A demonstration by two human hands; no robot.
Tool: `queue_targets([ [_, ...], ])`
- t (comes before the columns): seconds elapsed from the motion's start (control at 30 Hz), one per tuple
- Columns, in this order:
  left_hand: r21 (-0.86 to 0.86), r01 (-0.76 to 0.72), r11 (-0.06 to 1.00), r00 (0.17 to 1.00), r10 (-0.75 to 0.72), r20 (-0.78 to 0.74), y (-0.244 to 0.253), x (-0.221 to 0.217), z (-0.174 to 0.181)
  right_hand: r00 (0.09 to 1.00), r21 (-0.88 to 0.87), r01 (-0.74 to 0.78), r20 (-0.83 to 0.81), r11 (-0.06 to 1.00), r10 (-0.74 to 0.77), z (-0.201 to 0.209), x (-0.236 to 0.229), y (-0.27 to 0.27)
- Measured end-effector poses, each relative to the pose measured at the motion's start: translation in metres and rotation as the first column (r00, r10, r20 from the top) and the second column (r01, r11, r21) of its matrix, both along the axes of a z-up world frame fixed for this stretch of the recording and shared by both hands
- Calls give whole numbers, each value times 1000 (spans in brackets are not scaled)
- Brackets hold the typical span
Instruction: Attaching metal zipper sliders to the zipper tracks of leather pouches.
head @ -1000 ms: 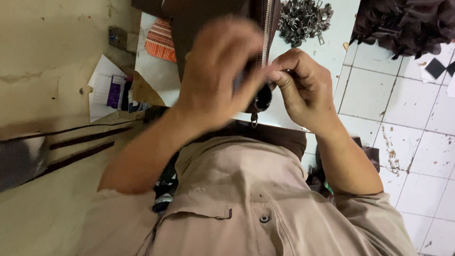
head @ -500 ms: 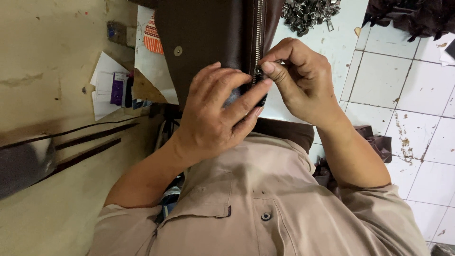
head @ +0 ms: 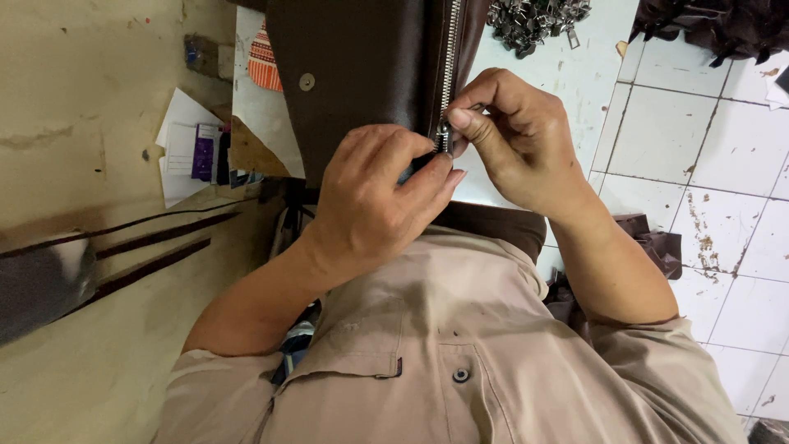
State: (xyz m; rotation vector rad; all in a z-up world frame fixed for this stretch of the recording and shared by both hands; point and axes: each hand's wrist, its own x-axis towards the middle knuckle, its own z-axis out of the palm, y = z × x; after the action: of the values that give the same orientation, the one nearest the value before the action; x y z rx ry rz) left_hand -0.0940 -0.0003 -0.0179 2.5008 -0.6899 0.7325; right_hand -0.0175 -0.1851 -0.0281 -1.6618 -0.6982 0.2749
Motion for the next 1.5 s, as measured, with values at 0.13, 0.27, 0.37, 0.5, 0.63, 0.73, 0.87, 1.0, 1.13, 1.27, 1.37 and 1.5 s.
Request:
queue_targets([
  [0.13, -5, -22, 1000, 1000, 22, 7, -4, 0, -1, 993, -120, -26, 112, 992, 40, 4, 0, -2],
  [0.27, -189, 67, 980, 982, -98, -163, 2, 4, 1, 973, -176, -39, 216, 984, 77, 4, 1, -5],
  [0.37, -311, -122, 942, 954, 26, -298, 9, 28, -3, 965, -190, -86, 230, 978, 130, 8, 0, -4],
  [0.5, -160, -248, 955, 906, 170, -388, 7, 56, -14, 965, -195, -86, 227, 977, 130, 6, -2, -6],
  [0.63, -134, -181, 974, 921, 121, -369, 3, 68, -29, 948, -229, -111, 269, 967, 173, 3, -6, -9],
  [0.73, -161, -179, 971, 940, 120, -320, -1, 73, -43, 948, -242, -151, 239, 959, 210, -3, -15, -10],
  [0.87, -191, -137, 972, 961, 84, -262, -2, 71, -49, 946, -231, -230, 173, 945, 273, -1, -24, -16],
  [1.0, -224, -103, 969, 953, 32, -302, 3, 53, -30, 976, -180, -200, 51, 963, 213, -9, -24, -17],
  [1.13, -271, 44, 962, 976, -99, -192, 13, 9, -11, 975, -18, -116, -191, 993, 110, -16, -19, -12],
  [1.27, -38, 90, 995, 995, -91, -31, 17, -22, -23, 974, 1, -134, -182, 991, 132, -18, -15, -9],
  [1.37, -21, 49, 999, 998, -48, 50, 16, -24, -35, 983, -28, -132, -129, 991, 127, -17, -15, -6],
  [1.5, 7, 90, 996, 994, -90, 60, 14, -18, -20, 988, -90, -136, -79, 987, 129, -17, -16, -6],
])
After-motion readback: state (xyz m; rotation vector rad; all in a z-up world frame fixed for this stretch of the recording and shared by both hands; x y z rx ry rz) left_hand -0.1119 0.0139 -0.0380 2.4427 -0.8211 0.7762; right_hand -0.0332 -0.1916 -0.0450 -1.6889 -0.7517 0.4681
